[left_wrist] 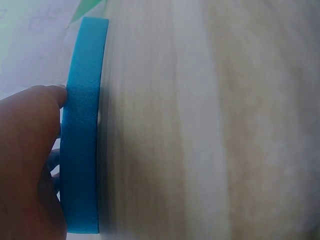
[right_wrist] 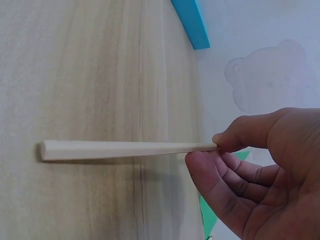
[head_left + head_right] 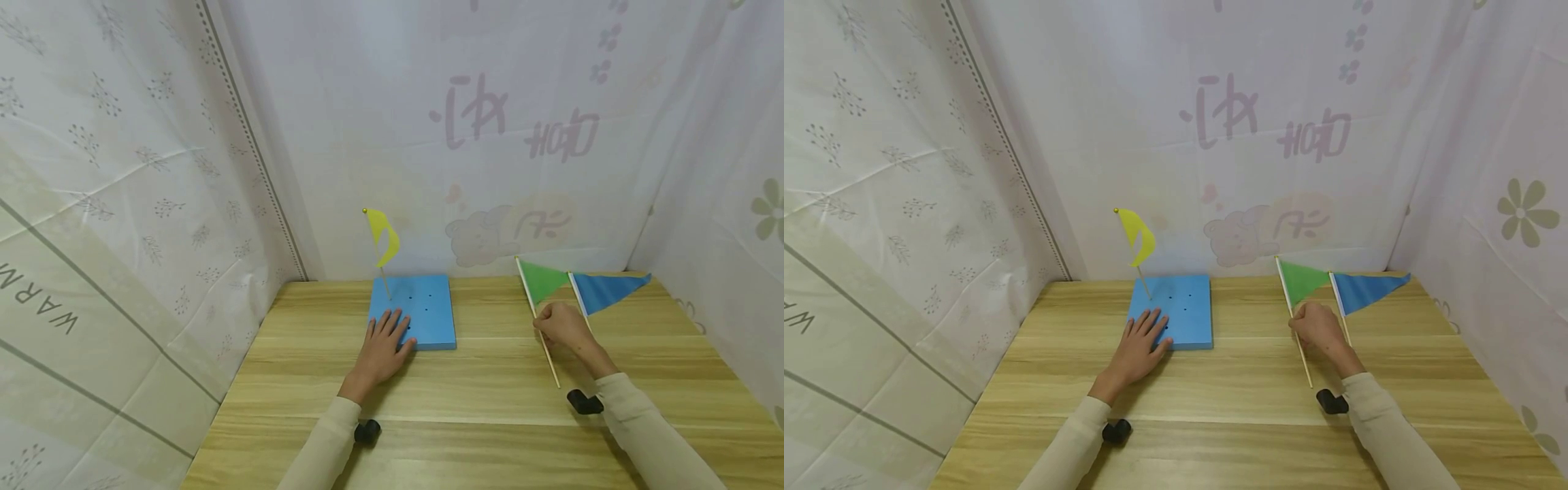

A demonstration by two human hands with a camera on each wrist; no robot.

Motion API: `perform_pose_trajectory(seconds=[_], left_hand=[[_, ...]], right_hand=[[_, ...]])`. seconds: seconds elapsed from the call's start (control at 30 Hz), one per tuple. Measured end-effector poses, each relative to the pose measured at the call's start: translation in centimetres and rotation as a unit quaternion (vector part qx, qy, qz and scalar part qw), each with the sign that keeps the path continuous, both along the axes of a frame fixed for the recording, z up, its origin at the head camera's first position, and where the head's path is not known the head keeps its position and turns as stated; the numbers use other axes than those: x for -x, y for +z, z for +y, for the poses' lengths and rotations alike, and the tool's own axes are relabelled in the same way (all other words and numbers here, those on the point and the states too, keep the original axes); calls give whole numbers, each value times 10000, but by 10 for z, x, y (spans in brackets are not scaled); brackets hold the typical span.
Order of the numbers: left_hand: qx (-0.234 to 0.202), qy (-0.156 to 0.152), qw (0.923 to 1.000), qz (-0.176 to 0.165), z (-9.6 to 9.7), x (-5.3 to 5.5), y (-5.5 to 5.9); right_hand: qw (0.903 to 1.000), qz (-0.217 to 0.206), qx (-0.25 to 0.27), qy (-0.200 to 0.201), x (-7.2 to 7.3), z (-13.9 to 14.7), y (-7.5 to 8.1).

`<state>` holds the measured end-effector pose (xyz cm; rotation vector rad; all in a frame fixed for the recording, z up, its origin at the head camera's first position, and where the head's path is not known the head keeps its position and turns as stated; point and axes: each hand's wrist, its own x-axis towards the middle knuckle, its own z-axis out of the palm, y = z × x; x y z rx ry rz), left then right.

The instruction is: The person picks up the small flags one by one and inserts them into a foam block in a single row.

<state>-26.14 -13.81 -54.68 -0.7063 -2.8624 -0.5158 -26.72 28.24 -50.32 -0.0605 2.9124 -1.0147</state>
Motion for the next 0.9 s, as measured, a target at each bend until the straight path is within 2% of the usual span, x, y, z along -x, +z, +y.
perform_pose_trajectory(seconds=[0.2,0.37,0.9], left_hand=[[97,57,9999,-110,1,-2,4],[90,53,9999,-92,1,-2,4],[32,72,9998,-173,1,-2,4]], right_hand=[[9998,37,179,14,1,2,1],[9999,98,137,15,2,2,3],[9986,387,312,-180,2,-2,21]])
